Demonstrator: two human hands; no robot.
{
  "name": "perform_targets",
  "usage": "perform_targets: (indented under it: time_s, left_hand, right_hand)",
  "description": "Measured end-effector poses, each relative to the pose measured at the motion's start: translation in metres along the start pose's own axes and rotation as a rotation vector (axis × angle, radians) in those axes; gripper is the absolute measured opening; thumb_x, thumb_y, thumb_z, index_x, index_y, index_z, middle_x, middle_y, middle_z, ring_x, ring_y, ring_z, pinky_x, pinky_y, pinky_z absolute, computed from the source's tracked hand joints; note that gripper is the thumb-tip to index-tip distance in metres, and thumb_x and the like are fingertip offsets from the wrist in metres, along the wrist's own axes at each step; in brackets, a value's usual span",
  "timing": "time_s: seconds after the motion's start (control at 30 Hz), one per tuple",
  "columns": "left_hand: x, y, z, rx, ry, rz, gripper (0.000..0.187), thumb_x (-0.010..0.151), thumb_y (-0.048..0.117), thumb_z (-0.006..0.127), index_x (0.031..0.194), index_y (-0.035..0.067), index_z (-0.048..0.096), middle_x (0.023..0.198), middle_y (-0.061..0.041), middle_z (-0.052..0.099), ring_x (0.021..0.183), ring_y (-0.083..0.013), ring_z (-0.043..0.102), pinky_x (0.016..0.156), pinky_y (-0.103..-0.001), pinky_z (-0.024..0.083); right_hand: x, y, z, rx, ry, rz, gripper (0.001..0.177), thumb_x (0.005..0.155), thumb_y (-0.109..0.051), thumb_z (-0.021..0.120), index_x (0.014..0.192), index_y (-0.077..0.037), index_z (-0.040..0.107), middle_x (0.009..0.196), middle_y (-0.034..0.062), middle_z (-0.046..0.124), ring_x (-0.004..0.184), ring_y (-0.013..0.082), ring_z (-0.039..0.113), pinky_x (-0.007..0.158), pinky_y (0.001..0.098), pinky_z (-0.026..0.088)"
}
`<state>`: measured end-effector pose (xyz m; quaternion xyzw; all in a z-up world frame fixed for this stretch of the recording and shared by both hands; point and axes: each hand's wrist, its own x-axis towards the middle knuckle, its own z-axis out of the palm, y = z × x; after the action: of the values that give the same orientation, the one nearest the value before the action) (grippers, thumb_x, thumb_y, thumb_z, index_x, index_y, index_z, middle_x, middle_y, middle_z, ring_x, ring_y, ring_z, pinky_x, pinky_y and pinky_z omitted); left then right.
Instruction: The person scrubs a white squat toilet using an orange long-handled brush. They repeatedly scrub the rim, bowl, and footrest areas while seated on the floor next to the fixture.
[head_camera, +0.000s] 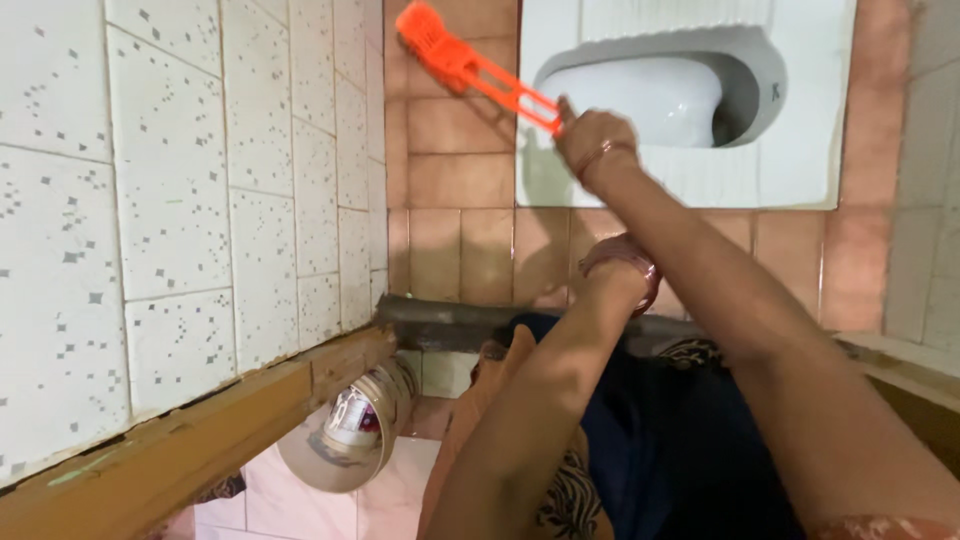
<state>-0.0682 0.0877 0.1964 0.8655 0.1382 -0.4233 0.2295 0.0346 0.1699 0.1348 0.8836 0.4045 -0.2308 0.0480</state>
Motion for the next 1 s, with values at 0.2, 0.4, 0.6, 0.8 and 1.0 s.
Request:
perform_targets:
  time_s: [0.2, 0.4, 0.6, 0.8, 1.0]
  left_hand:
    - [-0.019, 0.003, -0.007, -0.073, 0.001, 0.019, 0.037, 0.072, 0.010, 0.083, 0.108, 0.008, 0.081, 0.117, -0.014, 0.076, 0.109, -0.0285, 0.074, 0.085, -0.043, 0.062]
    - [-0.038, -0.010, -0.022, -0.087, 0.086, 0.011, 0.030, 0.075, 0.010, 0.081, 0.105, 0.008, 0.079, 0.113, -0.014, 0.076, 0.106, -0.0266, 0.074, 0.085, -0.038, 0.062]
    - [-0.018, -0.009, -0.007, -0.167, 0.128, 0.044, 0.028, 0.082, 0.011, 0.073, 0.109, 0.006, 0.076, 0.114, -0.017, 0.074, 0.105, -0.0297, 0.074, 0.084, -0.041, 0.061]
    - [-0.007, 0.000, 0.012, -0.258, 0.254, 0.214, 0.030, 0.086, 0.013, 0.067, 0.115, 0.005, 0.072, 0.117, -0.020, 0.072, 0.105, -0.0328, 0.072, 0.084, -0.043, 0.060]
    - [-0.035, -0.006, 0.031, -0.154, 0.025, 0.242, 0.041, 0.083, 0.019, 0.066, 0.124, 0.017, 0.069, 0.119, -0.016, 0.071, 0.107, -0.0305, 0.071, 0.089, -0.043, 0.058]
  right_hand:
    - [0.056, 0.158, 0.014, 0.018, 0.152, 0.338, 0.048, 0.098, -0.027, 0.052, 0.144, -0.012, 0.049, 0.115, 0.0236, 0.070, 0.103, 0.0403, 0.071, 0.080, 0.0490, 0.059]
    - [-0.063, 0.340, 0.048, -0.220, -0.096, 0.565, 0.043, 0.090, -0.023, 0.065, 0.128, -0.005, 0.062, 0.120, 0.0252, 0.069, 0.108, 0.0414, 0.072, 0.081, 0.0490, 0.061]
    - [-0.199, 0.306, 0.098, 0.099, -0.263, 0.637, 0.033, 0.097, -0.020, 0.058, 0.111, 0.006, 0.074, 0.114, 0.0316, 0.080, 0.104, 0.0452, 0.081, 0.087, 0.0514, 0.062]
    - [-0.217, 0.150, 0.114, -0.262, -0.298, 0.062, 0.033, 0.100, -0.022, 0.046, 0.109, -0.007, 0.074, 0.143, 0.0276, 0.053, 0.101, 0.0399, 0.074, 0.085, 0.0480, 0.062]
    - [-0.242, 0.042, 0.086, -0.575, -0.475, -0.317, 0.045, 0.086, -0.023, 0.062, 0.130, -0.016, 0.070, 0.114, 0.0122, 0.077, 0.101, 0.0275, 0.077, 0.086, 0.0412, 0.064]
